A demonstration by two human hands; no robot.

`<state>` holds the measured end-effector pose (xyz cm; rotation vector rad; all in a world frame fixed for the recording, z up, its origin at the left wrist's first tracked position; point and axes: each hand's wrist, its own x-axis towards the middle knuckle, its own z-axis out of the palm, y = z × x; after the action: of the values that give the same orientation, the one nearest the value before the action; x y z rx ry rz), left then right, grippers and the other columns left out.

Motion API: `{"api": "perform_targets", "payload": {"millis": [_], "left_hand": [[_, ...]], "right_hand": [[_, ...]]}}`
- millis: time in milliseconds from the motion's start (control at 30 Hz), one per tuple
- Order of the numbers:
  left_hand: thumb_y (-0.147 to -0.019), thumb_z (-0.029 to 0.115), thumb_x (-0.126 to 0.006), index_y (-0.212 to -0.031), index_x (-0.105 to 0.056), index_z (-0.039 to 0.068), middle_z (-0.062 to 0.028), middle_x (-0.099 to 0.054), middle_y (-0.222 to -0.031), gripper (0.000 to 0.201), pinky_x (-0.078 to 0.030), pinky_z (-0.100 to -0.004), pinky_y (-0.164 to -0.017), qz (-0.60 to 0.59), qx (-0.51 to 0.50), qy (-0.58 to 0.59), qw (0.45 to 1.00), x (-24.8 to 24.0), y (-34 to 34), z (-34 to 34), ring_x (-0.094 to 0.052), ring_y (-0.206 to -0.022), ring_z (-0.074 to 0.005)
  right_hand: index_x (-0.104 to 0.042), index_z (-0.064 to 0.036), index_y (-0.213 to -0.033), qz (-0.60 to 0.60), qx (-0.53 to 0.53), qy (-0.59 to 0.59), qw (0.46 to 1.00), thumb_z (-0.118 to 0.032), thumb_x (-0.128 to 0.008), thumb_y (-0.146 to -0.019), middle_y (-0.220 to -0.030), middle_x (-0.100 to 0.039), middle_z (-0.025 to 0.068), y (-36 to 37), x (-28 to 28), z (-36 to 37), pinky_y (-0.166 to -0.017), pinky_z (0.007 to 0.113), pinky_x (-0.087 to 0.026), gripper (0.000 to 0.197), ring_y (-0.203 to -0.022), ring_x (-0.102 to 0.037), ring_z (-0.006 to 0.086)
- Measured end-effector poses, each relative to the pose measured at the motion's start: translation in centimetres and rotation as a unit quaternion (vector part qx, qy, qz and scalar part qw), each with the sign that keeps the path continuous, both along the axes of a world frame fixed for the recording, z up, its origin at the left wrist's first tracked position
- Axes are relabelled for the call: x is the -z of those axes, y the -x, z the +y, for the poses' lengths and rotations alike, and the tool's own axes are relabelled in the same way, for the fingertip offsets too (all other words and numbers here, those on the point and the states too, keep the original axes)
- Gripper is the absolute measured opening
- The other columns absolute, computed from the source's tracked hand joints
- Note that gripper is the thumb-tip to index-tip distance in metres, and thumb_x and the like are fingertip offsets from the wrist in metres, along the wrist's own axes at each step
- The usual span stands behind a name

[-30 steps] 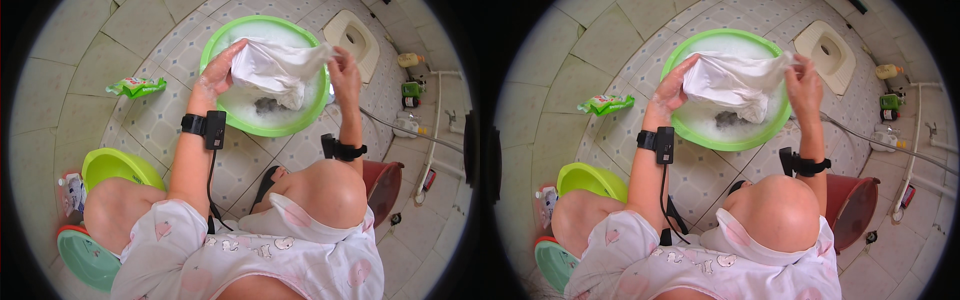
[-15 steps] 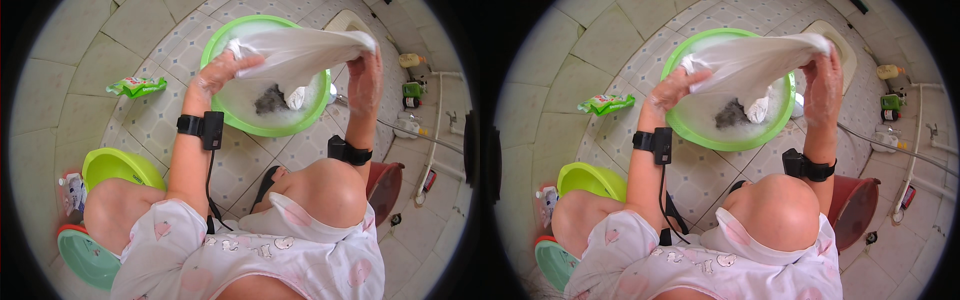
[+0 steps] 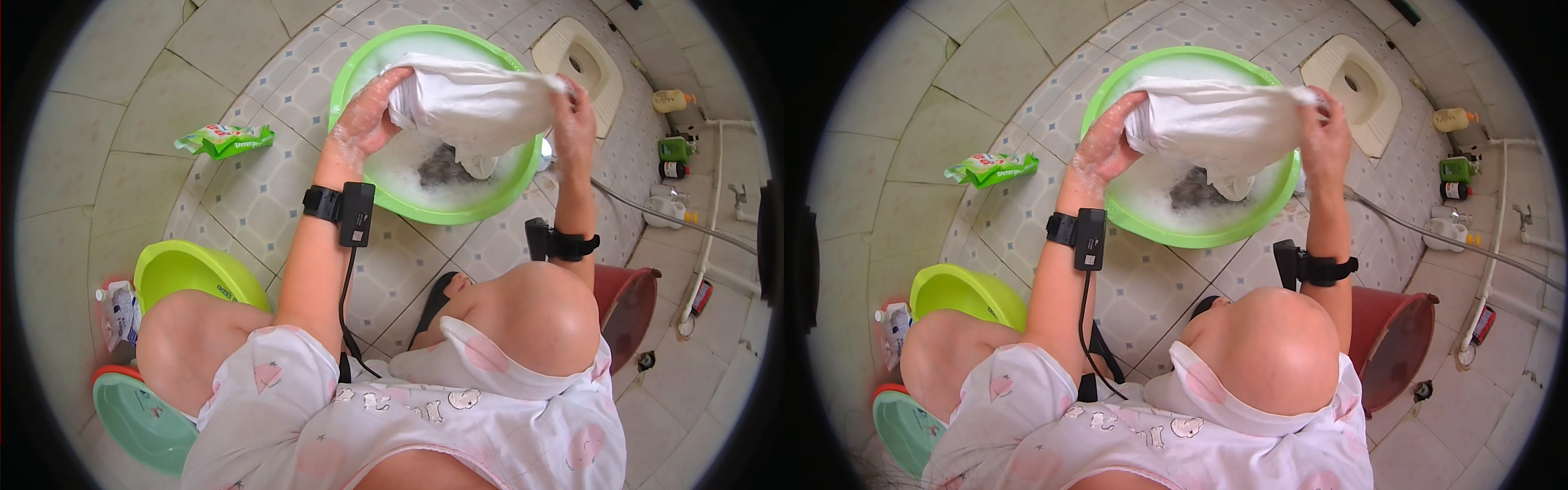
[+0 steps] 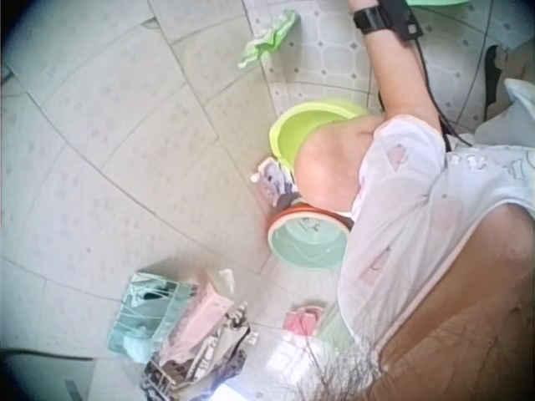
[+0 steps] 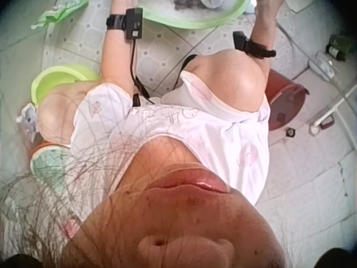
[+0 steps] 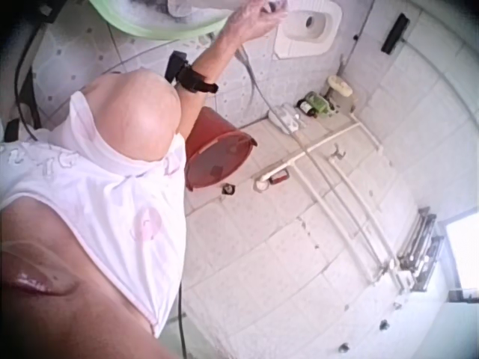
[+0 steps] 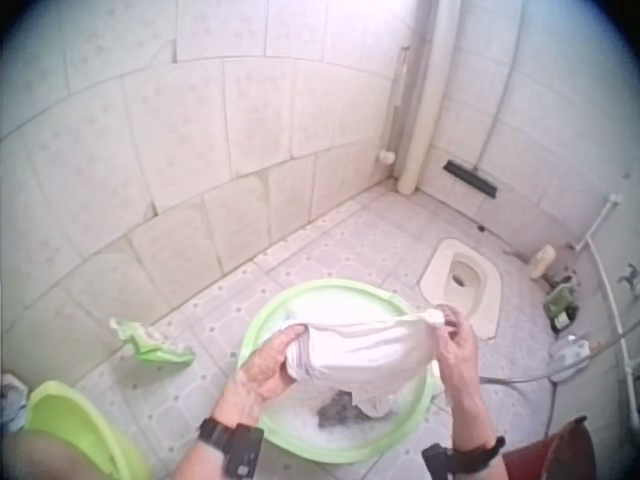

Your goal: Hand-washing a white and a black garment in a green basin with soapy water on the floor.

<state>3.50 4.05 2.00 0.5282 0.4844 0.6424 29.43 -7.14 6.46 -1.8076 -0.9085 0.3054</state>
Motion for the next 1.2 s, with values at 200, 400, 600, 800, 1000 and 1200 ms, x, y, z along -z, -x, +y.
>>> {"api": "perform_targets", "payload": {"millis": [200, 400, 600, 800, 1000, 1200], "left_hand": [[-0.098, 0.031, -0.053, -0.125, -0.057, 0.006, -0.0047, -0.064, -0.119, 0.037, -0.049, -0.04, -0.095, -0.085, -0.007, 0.049, 0.995, -1.2, -0.4, -0.6, -0.06, -0.109, -0.02], [-0.095, 0.038, -0.057, -0.129, -0.054, 0.004, -0.0099, -0.062, -0.122, 0.048, -0.047, -0.041, -0.098, -0.205, -0.019, 0.018, 0.978, -5.9, 1.8, 1.1, -0.06, -0.111, -0.0218], [-0.087, 0.038, -0.069, -0.132, -0.051, 0.002, -0.0149, -0.062, -0.121, 0.061, -0.045, -0.0392, -0.1, 0.252, 0.056, -0.365, 0.895, -3.1, 0.0, -0.2, -0.059, -0.113, -0.0254], [-0.084, 0.028, -0.07, -0.118, -0.06, 0.0, -0.0107, -0.065, -0.117, 0.045, -0.046, -0.0348, -0.097, 0.351, 0.046, -0.478, 0.804, 3.0, -1.8, -0.5, -0.061, -0.109, -0.0205], [-0.092, 0.032, -0.064, -0.127, -0.056, 0.003, -0.0091, -0.061, -0.124, 0.046, -0.048, -0.0367, -0.097, -0.019, -0.09, -0.091, 0.992, -1.3, 1.7, 2.0, -0.058, -0.115, -0.0228], [-0.097, 0.034, -0.056, -0.126, -0.057, 0.005, -0.0083, -0.063, -0.12, 0.041, -0.05, -0.0332, -0.094, 0.096, -0.005, -0.087, 0.992, -0.9, 1.2, 0.9, -0.061, -0.108, -0.0195]], "right_hand": [[-0.067, -0.0082, -0.111, -0.15, -0.21, 0.184, 0.949, -0.028, -0.07, -0.082, -0.107, -0.064, 0.0121, 5.6, 2.6, -0.9, -0.083, 0.037, -0.05, 0.035, -0.094, -0.064, 0.0257], [-0.067, -0.0033, -0.105, 0.153, -0.173, 0.037, 0.972, -0.029, -0.061, -0.093, -0.096, -0.064, 0.0023, 5.2, 1.9, -0.9, -0.083, 0.03, -0.047, 0.029, -0.089, -0.06, 0.0153], [-0.062, -0.0045, -0.109, 0.341, -0.161, -0.144, 0.915, -0.024, -0.056, -0.098, -0.098, -0.062, -0.0008, 6.6, -4.9, 0.0, -0.084, 0.023, -0.046, 0.024, -0.09, -0.058, 0.0079], [-0.06, -0.0051, -0.113, 0.394, -0.149, -0.183, 0.888, -0.026, -0.052, -0.1, -0.102, -0.063, 0.0033, 6.3, -6.7, -0.9, -0.085, 0.028, -0.049, 0.026, -0.094, -0.061, 0.0138], [-0.06, -0.0042, -0.109, 0.403, -0.113, -0.246, 0.874, -0.029, -0.051, -0.1, -0.101, -0.065, 0.0062, 3.2, -8.1, -2.0, -0.085, 0.032, -0.051, 0.028, -0.093, -0.063, 0.0163], [-0.062, -0.0043, -0.11, 0.326, -0.113, -0.218, 0.913, -0.025, -0.055, -0.099, -0.102, -0.067, 0.0059, -0.2, -3.6, 0.1, -0.081, 0.032, -0.051, 0.025, -0.09, -0.064, 0.017]]}}
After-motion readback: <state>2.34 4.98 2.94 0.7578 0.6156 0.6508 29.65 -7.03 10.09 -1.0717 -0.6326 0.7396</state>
